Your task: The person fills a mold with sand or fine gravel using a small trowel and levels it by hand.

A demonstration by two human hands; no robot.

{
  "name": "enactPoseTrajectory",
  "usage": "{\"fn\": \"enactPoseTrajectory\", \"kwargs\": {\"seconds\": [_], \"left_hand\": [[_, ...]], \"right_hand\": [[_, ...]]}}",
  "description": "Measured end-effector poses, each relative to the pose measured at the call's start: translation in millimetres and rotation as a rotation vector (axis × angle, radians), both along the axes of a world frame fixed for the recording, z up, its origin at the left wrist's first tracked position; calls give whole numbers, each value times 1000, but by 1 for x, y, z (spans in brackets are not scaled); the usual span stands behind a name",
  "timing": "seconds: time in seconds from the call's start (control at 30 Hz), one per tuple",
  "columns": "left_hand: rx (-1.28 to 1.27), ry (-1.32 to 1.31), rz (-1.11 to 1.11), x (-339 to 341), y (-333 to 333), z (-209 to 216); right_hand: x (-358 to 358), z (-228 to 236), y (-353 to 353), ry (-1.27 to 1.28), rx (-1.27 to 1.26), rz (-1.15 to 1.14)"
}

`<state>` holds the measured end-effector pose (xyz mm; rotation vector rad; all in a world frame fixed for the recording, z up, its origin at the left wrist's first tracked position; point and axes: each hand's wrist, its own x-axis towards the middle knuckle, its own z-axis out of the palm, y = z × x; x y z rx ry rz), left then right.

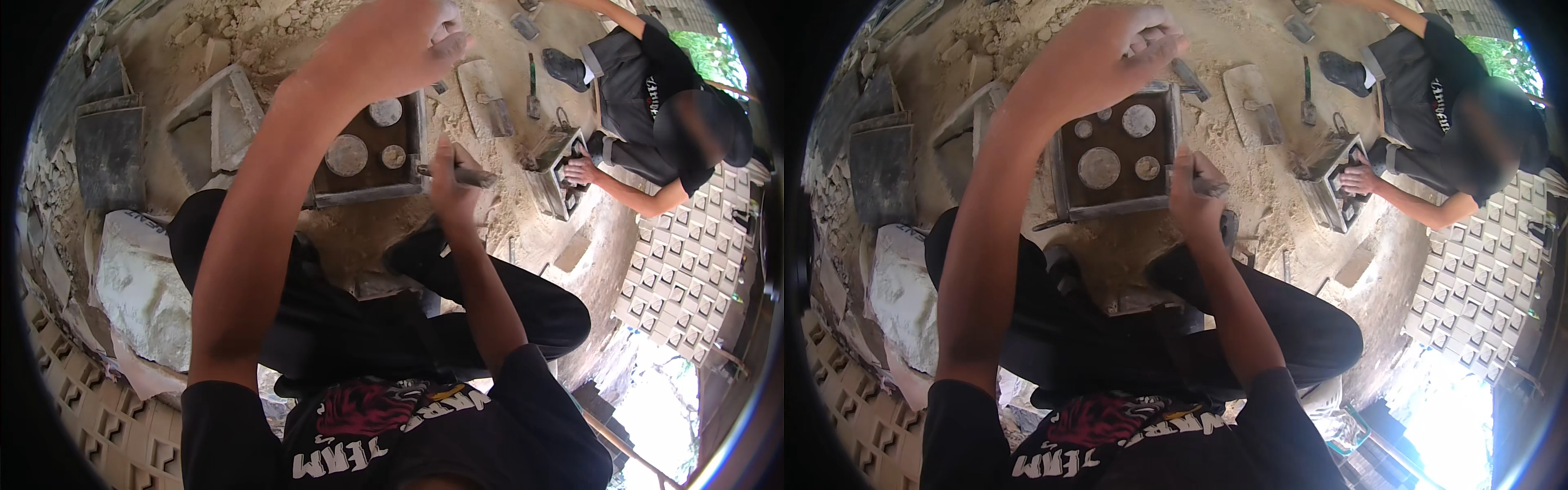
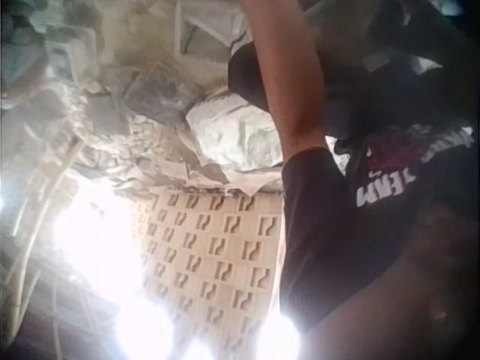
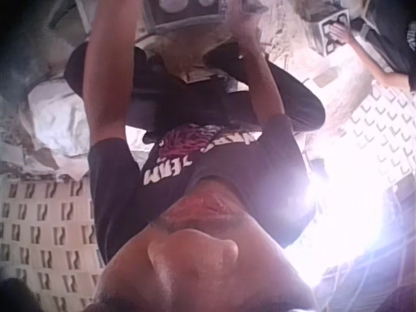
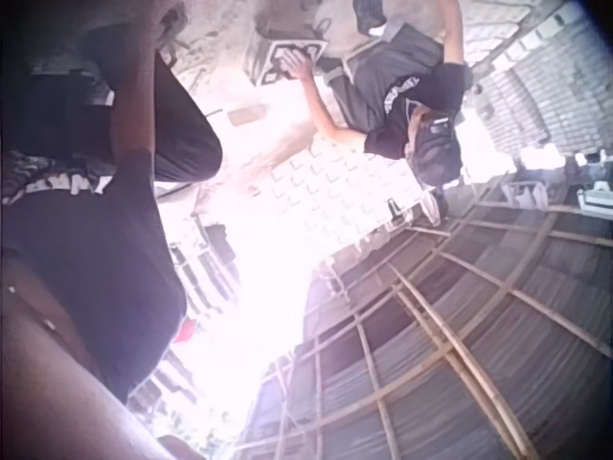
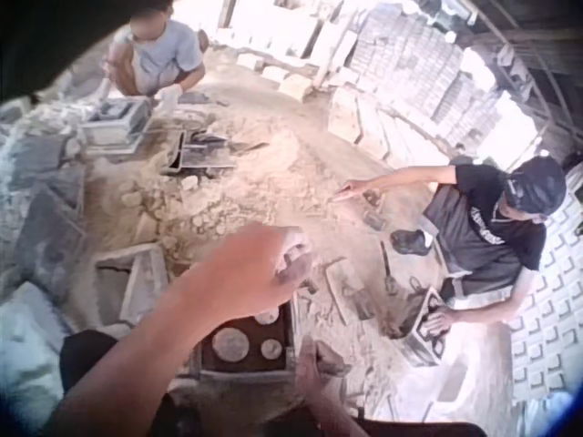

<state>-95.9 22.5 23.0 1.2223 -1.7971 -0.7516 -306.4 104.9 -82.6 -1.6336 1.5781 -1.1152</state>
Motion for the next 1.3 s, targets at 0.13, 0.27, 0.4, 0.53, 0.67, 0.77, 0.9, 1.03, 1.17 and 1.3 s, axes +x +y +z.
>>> {"fn": "enactPoseTrajectory", "kwargs": {"seconds": [0.13,0.27,0.4,0.53,0.67,0.77,0.9,1.03,1.17,1.3], "left_hand": [[-10,-57,71,7,-3,-1],[-34,-100,79,4,1,2],[-42,-62,53,10,1,1],[96,-131,80,10,0,7],[43,-111,88,10,0,5],[30,-60,66,10,-2,2],[-36,-43,34,12,-5,0],[-15,47,37,7,-3,6],[-14,-32,28,8,-4,9],[5,-15,33,8,-4,8]], "right_hand": [[17,12,-11,-136,95,-9],[6,28,-10,-528,-14,-71],[3,49,-9,-599,-67,-103],[-3,52,-5,-627,-39,-88],[-3,52,-4,-722,-112,-175],[-5,68,2,-743,-192,-95],[-8,91,3,-788,-194,107],[-11,79,5,-797,-113,257],[-20,47,7,-734,-44,350],[-16,36,7,-563,58,256]]}}
